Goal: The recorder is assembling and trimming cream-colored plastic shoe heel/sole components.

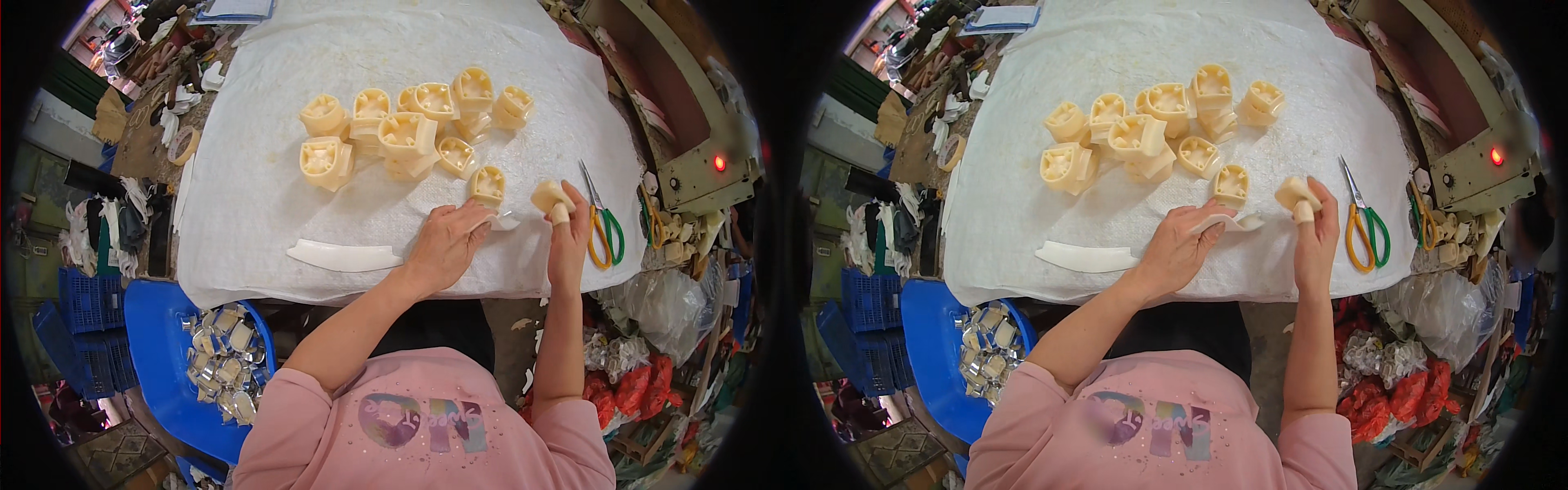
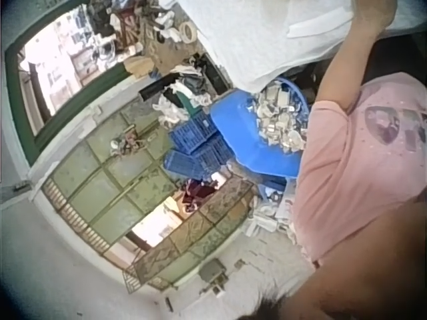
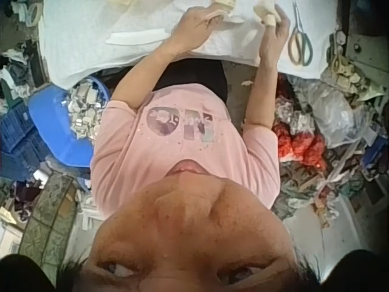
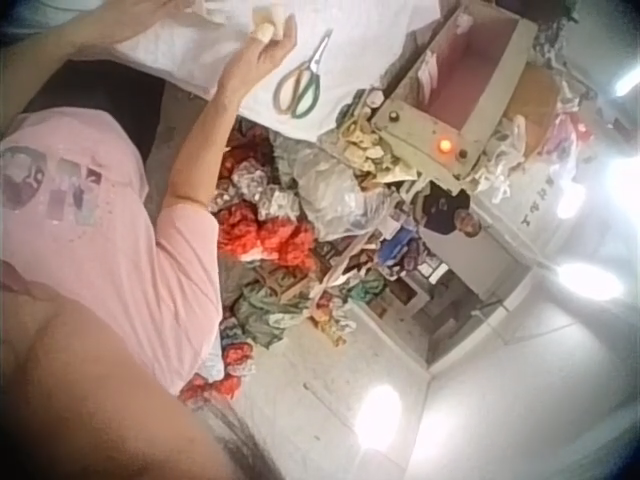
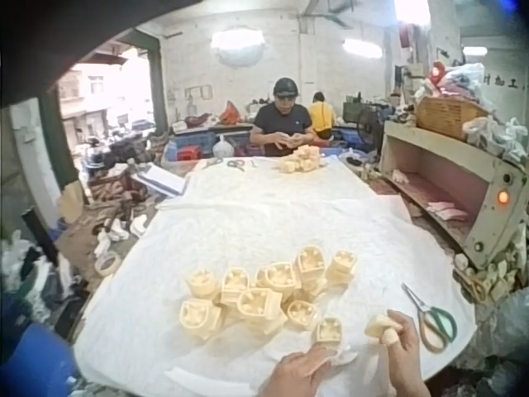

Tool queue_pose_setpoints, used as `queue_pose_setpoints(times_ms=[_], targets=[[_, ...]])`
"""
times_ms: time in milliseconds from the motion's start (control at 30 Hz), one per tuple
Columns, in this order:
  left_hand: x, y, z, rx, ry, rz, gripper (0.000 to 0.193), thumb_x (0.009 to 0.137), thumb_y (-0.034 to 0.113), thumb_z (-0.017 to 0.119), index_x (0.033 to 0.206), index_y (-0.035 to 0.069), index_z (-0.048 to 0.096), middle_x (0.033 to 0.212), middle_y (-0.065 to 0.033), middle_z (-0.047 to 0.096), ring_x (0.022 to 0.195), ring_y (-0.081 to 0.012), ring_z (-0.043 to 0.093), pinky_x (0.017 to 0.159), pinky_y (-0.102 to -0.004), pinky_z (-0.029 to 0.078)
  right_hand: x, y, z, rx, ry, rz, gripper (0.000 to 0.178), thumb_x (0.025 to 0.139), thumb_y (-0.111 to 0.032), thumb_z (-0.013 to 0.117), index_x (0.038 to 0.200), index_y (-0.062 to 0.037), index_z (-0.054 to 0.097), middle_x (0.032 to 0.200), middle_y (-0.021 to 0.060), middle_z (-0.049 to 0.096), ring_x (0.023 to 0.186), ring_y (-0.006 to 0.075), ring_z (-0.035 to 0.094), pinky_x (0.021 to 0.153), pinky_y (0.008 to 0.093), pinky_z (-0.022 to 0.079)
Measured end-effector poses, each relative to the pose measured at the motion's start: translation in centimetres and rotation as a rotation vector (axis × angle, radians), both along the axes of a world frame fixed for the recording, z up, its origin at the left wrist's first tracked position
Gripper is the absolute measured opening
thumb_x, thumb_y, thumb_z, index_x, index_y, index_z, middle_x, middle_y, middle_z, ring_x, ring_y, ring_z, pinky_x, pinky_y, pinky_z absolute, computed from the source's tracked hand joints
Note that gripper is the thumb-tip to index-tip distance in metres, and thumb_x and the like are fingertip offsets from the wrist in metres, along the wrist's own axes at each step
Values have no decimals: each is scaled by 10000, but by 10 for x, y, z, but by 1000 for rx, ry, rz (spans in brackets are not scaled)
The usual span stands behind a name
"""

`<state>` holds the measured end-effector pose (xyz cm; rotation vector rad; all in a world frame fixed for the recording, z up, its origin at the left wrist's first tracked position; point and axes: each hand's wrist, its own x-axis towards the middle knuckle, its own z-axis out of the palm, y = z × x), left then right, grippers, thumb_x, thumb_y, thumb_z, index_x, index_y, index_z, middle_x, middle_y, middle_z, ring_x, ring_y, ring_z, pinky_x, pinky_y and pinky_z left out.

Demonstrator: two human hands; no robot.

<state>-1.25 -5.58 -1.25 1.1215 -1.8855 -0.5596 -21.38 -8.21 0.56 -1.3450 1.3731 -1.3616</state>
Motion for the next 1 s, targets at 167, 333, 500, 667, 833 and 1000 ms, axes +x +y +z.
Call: queue_pose_setpoints(times_ms=[167, 333, 500, 667, 833, 1000], targets=[[12, 15, 31, 330, 202, 36, 287, 976, 144, 405, 1185, 8, 547, 906, -90, 623, 708, -192, 593, 680, -317, 475, -8, 24, -10, -91, 454, 65, 378, 808, 45, 550, 1174, -45, 567, 985, 88, 593, 919, 197, 570, 846, 316, 446], [33, 40, 36, 787, 973, -57, 332, 990, 127, 371, 1266, -35, 459, 888, -103, 607, 726, -153, 576, 636, -280, 461, -1, 27, -4, -270, 855, 0, 419, 758, 39, 584, 1167, -54, 566, 1099, 122, 554, 1010, 303, 504, 885, 376, 418], [42, 61, 38, 813, 1314, -44, 376, 998, 157, 340, 1309, -50, 384, 888, -152, 609, 814, -173, 582, 681, -275, 456, -2, 30, -3, -237, 910, 12, 418, 751, 23, 603, 1158, -66, 571, 1178, 139, 499, 1139, 337, 405, 931, 398, 374], [53, 74, 32, 775, 1381, -48, 424, 1010, 235, 315, 1293, -71, 397, 892, -145, 616, 768, -174, 590, 653, -276, 456, -15, 33, -10, -224, 761, 92, 414, 743, 39, 628, 1141, -58, 572, 1076, 137, 554, 964, 318, 555, 828, 356, 463], [59, 83, 36, 679, 1202, 43, 425, 1011, 247, 323, 1255, -75, 455, 930, -129, 624, 756, -164, 593, 654, -281, 455, 0, 49, 22, -413, 437, -41, 336, 807, 2, 644, 1129, -28, 555, 1067, 126, 590, 933, 233, 606, 774, 288, 497], [58, 87, 36, 566, 1182, 144, 390, 1005, 226, 355, 1229, -70, 476, 1110, -151, 579, 893, -155, 560, 765, -295, 443, 38, 69, 52, -394, 174, 106, 401, 875, -131, 638, 1223, -40, 461, 1092, 143, 609, 966, 177, 598, 744, 251, 509]])
